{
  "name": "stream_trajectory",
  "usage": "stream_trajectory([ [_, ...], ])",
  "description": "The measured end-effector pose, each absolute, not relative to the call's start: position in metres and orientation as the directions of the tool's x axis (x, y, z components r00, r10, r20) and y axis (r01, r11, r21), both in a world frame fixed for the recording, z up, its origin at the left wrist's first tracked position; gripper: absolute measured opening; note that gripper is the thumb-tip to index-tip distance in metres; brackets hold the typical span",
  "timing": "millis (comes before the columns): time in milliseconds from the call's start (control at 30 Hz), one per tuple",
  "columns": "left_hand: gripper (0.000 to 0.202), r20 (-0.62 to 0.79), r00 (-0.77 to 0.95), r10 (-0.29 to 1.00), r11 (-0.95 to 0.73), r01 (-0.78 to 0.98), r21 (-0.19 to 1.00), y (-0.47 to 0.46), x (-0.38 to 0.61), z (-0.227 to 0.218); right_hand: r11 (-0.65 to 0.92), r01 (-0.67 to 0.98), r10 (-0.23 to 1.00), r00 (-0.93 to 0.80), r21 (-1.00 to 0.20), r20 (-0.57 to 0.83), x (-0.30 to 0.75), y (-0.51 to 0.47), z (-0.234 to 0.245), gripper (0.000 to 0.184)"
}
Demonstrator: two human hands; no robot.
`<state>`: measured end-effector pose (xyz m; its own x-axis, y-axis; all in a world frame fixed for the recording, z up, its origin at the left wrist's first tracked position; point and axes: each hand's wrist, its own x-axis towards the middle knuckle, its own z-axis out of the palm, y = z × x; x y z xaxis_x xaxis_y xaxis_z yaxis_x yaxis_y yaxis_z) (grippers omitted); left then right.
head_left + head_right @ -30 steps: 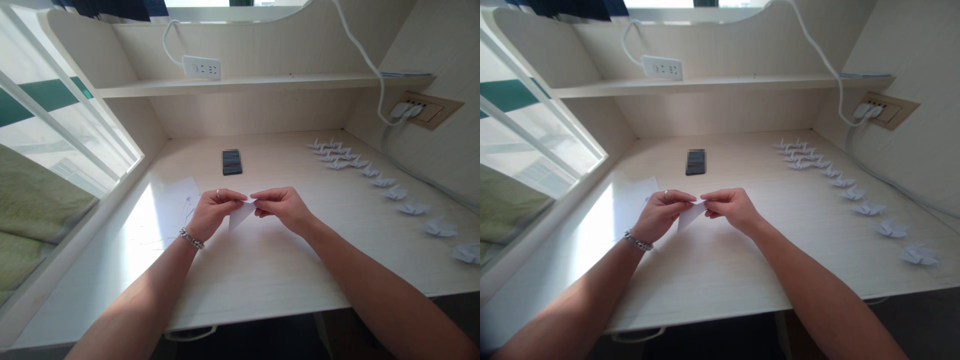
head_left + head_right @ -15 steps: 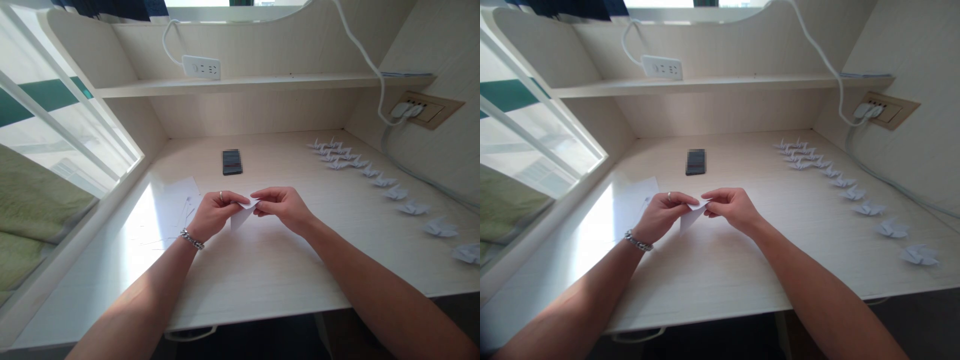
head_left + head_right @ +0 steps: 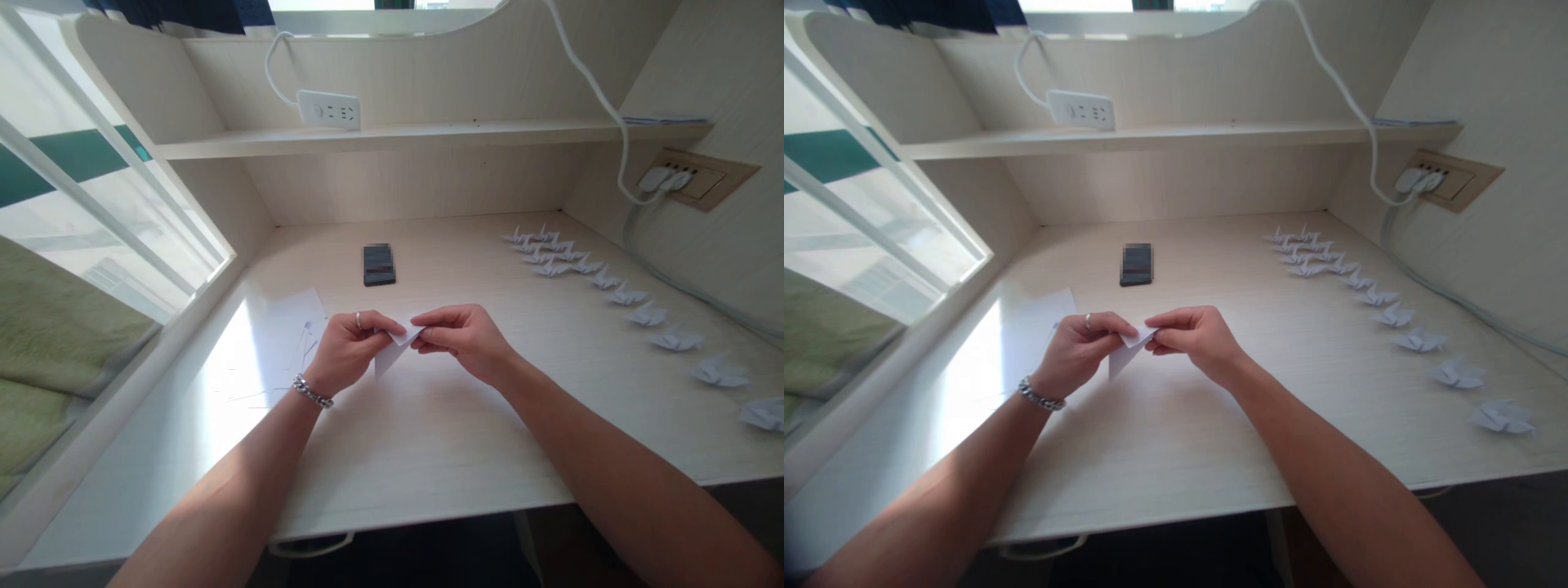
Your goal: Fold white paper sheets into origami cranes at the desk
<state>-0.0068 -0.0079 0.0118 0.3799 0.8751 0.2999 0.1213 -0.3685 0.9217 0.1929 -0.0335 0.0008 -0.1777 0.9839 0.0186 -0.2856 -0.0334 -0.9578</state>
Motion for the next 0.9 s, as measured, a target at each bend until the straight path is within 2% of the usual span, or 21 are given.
stream_trajectory([
  [200,0.012,0.360,0.387,0.849,-0.440,0.140,0.887,-0.009,-0.008,0.013,-0.082,-0.306,0.979,-0.204,-0.949,-0.019,0.193,-0.034,0.003,0.024],
  [333,0.012,0.354,0.389,0.850,-0.452,0.197,0.870,-0.010,-0.008,0.014,-0.093,-0.273,0.979,-0.198,-0.958,-0.039,0.195,-0.034,0.006,0.019],
  [433,0.011,0.332,0.403,0.853,-0.442,0.219,0.870,-0.011,-0.006,0.013,-0.068,-0.187,0.979,-0.204,-0.980,-0.029,0.193,-0.034,0.005,0.019],
  [533,0.010,0.276,0.426,0.861,-0.397,0.225,0.890,-0.011,-0.004,0.011,-0.025,-0.092,0.974,-0.228,-0.995,-0.004,0.189,-0.033,0.000,0.028],
  [700,0.016,0.244,0.420,0.874,-0.319,0.116,0.941,-0.010,-0.004,0.009,-0.017,-0.092,0.984,-0.180,-0.996,0.000,0.190,-0.030,-0.005,0.031],
  [800,0.007,0.267,0.375,0.888,-0.342,0.149,0.928,-0.010,-0.005,0.010,-0.017,-0.089,0.981,-0.194,-0.996,0.000,0.191,-0.030,-0.004,0.030],
  [900,0.007,0.247,0.371,0.895,-0.330,0.178,0.927,-0.011,-0.004,0.010,0.011,-0.062,0.974,-0.227,-0.998,0.025,0.190,-0.032,-0.004,0.030],
])
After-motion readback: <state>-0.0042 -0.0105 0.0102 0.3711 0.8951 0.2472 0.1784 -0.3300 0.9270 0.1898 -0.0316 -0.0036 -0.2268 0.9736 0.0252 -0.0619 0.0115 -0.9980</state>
